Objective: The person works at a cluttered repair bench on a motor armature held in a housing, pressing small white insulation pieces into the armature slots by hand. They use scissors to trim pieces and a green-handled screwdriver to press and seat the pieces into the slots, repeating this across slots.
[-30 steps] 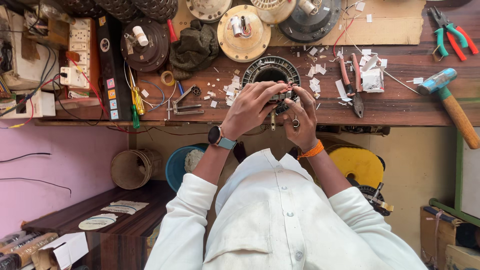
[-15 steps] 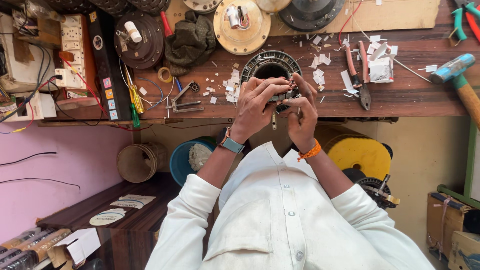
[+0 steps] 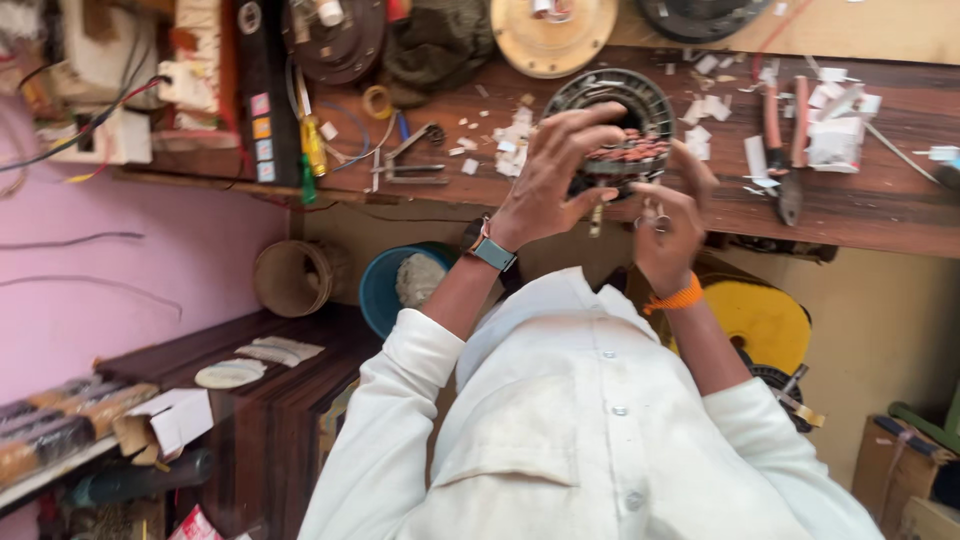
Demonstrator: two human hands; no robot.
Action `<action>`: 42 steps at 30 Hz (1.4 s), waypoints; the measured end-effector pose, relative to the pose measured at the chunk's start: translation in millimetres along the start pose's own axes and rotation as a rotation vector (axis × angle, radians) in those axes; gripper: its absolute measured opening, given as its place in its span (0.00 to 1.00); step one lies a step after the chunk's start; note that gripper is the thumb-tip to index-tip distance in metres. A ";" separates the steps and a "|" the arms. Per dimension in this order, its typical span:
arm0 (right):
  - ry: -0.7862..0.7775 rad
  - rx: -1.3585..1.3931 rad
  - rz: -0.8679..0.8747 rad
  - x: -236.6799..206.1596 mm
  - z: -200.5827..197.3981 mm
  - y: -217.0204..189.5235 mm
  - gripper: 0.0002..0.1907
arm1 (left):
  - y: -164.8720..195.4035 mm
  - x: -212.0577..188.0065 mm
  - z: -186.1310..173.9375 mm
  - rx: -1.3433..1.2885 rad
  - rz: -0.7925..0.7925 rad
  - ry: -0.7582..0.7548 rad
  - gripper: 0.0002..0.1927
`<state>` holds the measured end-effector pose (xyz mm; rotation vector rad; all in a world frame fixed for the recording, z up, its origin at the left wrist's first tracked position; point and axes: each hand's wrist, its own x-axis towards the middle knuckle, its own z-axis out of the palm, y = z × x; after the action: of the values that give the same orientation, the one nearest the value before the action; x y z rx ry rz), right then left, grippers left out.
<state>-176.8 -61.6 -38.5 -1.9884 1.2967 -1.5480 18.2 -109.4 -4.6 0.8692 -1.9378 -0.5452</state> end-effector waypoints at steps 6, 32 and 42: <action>0.031 -0.136 0.450 -47.4 -23.6 -3.4 0.15 | -36.7 -62.8 -51.2 0.283 -0.783 0.230 0.14; -0.200 0.021 0.774 -59.6 -36.0 -15.7 0.19 | -56.9 -56.9 -25.1 0.764 -0.758 -0.068 0.27; -0.144 0.141 0.841 -50.5 -34.1 -15.0 0.18 | -63.1 -41.6 -19.0 0.143 -0.947 0.254 0.13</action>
<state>-200.5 -4.1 -46.1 -1.1748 1.6041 -1.0195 70.9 -119.7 -61.0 1.8596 -1.2575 -0.7824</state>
